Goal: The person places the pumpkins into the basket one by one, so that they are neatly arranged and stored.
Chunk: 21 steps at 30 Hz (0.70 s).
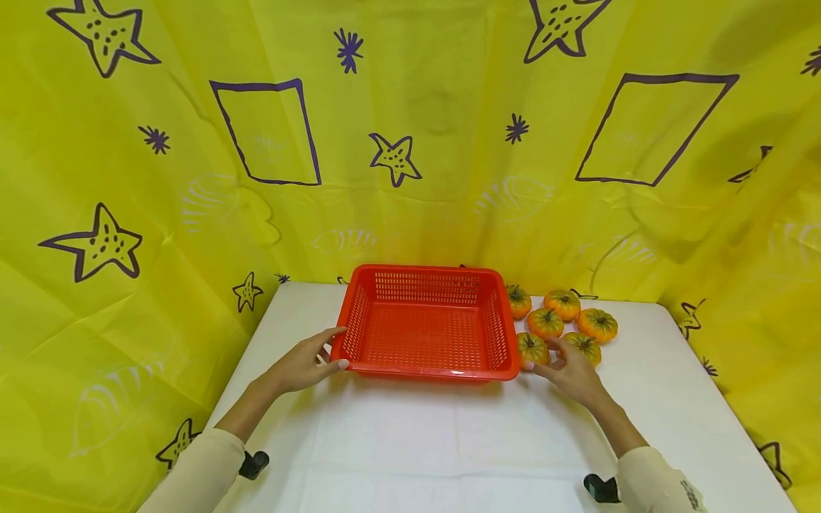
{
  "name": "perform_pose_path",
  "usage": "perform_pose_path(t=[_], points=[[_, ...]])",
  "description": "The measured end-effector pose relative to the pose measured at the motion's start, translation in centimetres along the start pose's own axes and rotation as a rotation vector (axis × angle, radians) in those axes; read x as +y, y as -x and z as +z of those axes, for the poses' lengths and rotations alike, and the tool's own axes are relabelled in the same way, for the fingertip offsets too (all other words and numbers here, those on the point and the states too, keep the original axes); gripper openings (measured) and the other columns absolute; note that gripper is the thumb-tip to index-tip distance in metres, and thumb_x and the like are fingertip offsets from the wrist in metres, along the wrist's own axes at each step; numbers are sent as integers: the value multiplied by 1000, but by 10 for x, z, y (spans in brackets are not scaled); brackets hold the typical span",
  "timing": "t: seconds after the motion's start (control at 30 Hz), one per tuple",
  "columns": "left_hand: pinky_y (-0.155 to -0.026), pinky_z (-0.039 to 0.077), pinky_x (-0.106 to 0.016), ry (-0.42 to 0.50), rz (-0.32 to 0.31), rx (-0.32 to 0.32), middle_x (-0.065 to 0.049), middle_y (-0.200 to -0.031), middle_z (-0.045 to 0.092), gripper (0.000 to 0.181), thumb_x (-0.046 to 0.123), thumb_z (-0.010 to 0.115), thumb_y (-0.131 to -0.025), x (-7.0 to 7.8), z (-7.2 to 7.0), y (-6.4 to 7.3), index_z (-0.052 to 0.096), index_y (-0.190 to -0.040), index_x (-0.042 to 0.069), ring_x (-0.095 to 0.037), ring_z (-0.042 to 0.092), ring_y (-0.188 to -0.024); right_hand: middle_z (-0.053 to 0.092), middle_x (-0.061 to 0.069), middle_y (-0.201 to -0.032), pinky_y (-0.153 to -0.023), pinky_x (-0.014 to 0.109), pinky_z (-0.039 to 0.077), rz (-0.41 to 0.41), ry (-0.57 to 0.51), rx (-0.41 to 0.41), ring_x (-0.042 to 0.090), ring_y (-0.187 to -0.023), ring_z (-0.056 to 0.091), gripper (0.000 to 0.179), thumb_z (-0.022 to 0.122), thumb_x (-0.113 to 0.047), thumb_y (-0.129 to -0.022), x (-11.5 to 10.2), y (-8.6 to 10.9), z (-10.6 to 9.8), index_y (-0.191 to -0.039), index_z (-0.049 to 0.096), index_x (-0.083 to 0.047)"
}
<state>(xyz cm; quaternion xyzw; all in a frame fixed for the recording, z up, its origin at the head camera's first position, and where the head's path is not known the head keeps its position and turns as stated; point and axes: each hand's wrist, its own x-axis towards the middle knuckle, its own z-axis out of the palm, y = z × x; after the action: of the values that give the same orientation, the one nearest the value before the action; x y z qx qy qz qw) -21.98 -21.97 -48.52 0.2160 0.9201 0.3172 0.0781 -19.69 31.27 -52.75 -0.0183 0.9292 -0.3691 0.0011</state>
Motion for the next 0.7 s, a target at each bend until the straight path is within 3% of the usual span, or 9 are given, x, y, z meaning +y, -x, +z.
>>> perform_pose_path(t=[0.23, 0.5, 0.7], points=[[-73, 50, -29, -1, 2, -5, -3, -112, 65, 76, 50, 67, -93, -2, 1, -3, 40, -152, 11, -11, 58, -88, 52, 31, -139, -64, 28, 52, 21, -35, -15, 23, -87, 65, 92, 80, -46, -83, 4, -4, 6, -148, 40, 6], [-75, 51, -28, -4, 30, 9, -1, -109, 66, 74, 49, 67, -94, -3, 2, -6, 41, -152, 11, -9, 58, -87, 56, 30, -134, -65, 29, 50, 16, 14, -1, 21, -86, 64, 93, 81, -46, -83, 6, -8, 10, -146, 40, 9], [-74, 51, -27, 10, 37, 9, -1, -106, 64, 75, 47, 68, -93, -2, 2, -6, 41, -152, 10, -9, 59, -85, 62, 26, -120, -65, 30, 46, 4, 30, 11, 18, -80, 60, 90, 82, -42, -82, 7, -10, 11, -145, 43, 9]])
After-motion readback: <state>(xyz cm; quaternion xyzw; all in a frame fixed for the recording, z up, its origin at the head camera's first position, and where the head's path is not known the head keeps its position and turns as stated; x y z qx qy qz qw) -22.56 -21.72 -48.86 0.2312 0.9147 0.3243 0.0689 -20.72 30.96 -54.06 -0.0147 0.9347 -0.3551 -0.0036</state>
